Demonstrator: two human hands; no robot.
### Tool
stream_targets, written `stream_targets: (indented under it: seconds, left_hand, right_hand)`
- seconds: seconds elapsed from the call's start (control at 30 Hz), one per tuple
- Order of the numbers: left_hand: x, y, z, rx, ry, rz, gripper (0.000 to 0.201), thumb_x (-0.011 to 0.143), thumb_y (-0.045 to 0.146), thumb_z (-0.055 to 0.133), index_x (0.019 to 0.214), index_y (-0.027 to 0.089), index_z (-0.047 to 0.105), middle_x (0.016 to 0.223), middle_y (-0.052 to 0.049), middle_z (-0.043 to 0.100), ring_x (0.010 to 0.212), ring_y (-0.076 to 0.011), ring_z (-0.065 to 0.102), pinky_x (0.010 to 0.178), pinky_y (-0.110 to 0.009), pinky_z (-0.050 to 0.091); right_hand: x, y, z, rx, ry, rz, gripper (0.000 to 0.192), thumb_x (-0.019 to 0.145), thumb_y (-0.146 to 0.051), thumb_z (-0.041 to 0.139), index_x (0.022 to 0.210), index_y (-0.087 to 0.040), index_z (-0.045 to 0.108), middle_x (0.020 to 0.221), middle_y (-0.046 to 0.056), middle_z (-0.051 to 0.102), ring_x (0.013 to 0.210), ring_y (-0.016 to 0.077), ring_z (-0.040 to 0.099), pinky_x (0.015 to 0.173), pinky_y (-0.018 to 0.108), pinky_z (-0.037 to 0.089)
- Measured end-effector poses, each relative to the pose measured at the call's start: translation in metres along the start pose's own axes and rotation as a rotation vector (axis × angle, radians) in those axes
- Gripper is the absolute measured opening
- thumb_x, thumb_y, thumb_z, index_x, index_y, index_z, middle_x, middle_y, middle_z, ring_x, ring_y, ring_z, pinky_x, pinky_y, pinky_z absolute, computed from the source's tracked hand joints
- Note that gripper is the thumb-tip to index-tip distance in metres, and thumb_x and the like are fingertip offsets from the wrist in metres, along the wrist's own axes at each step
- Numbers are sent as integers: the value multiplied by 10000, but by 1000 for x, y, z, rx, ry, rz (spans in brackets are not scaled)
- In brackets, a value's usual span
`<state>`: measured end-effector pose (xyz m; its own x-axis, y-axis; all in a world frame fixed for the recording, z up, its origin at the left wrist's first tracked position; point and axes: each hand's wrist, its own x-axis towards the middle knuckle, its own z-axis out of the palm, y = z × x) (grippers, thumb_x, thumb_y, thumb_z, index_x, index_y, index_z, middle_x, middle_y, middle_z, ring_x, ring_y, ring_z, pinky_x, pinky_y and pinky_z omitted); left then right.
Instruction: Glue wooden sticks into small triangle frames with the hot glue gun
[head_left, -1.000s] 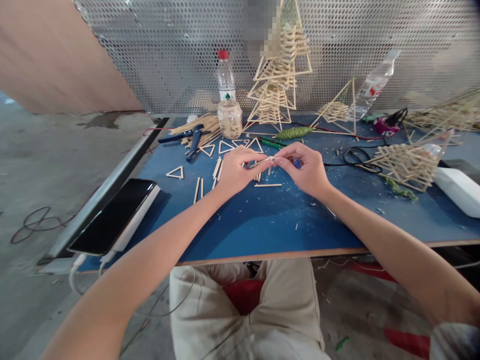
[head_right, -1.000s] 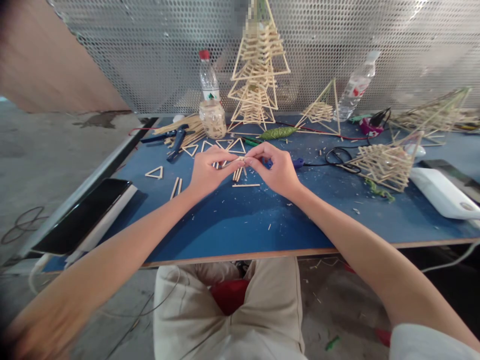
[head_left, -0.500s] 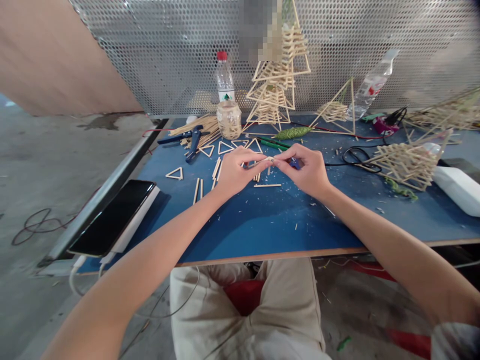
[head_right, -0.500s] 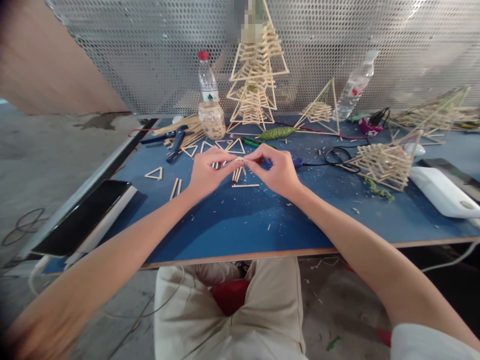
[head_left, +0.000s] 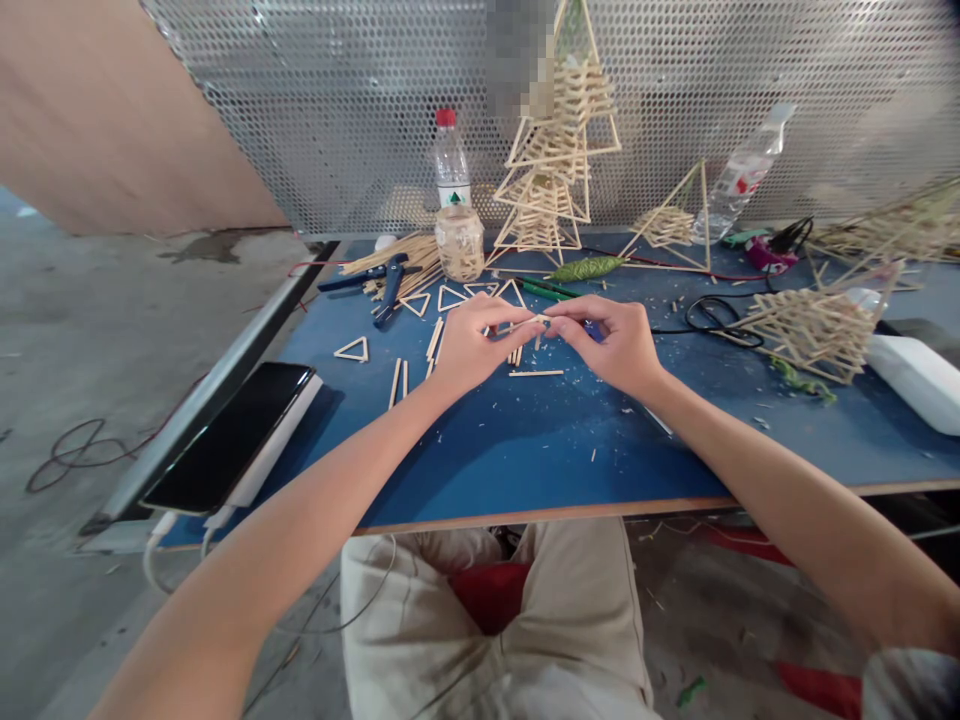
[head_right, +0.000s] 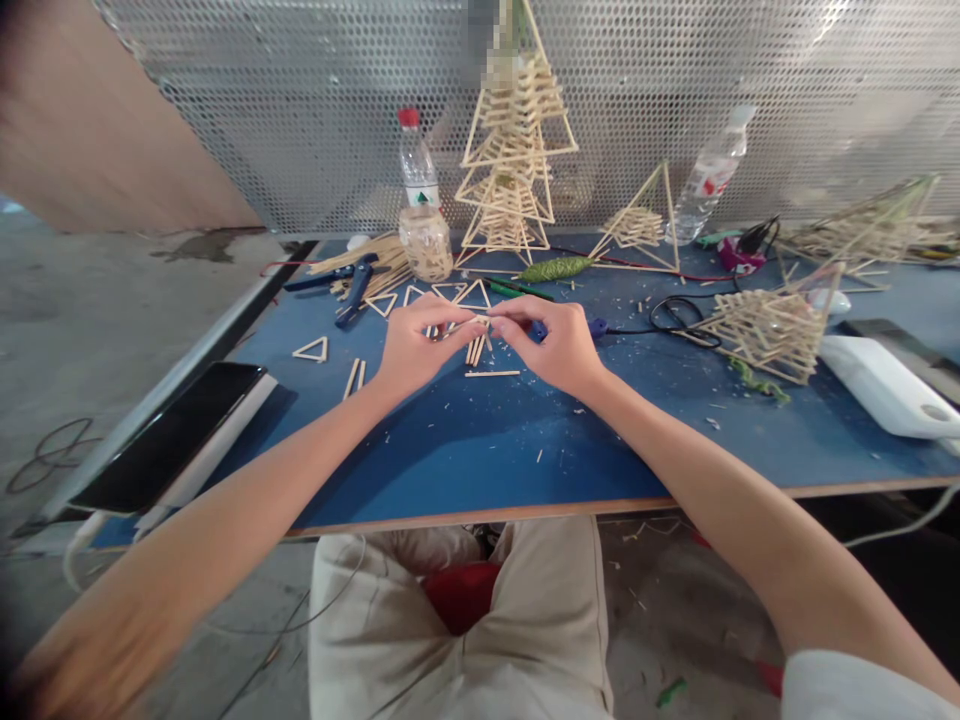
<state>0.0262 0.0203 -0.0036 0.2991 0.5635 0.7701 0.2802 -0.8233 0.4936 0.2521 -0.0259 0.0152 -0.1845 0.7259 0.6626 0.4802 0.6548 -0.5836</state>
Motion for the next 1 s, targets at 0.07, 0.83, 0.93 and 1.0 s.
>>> stream_targets:
  seconds: [0.07,0.83,0.93,1.0]
  left_hand:
    - [0,1,0,3,-5,3,464,1017,732,719,930,314,901,831,-22,840,725,-179,643,724,-373,512]
    - [1,-1,-1,45,-9,36,455,1034,691,723,949,282,903,868,-41,849,775,-171,665,713,-334,493]
    - [1,-2,-1,34,-2,50,420,1033,663,744,946,283,901,864,-37,848,772,-169,667,706,-333,490]
    - [1,-2,-1,27,4,56,421,1033,664,743,938,286,900,854,-32,845,761,-167,661,707,-335,490]
  right_hand:
    - [1,0,0,1,-8,-5,157,1047,-360,723,1011,-288,858,891,25,866,767,227,781,727,399,636]
    - [3,-3,-2,-56,-10,-107,179,1073,-279,685,966,-237,822,847,12,847,742,177,774,728,322,612]
    - [3,-2,-2,-73,-4,-126,169,1076,-280,691,965,-261,817,866,20,848,755,199,783,737,353,625]
    - [3,-1,-2,-79,0,-137,156,1073,-271,698,974,-268,819,887,25,851,766,207,788,747,366,632]
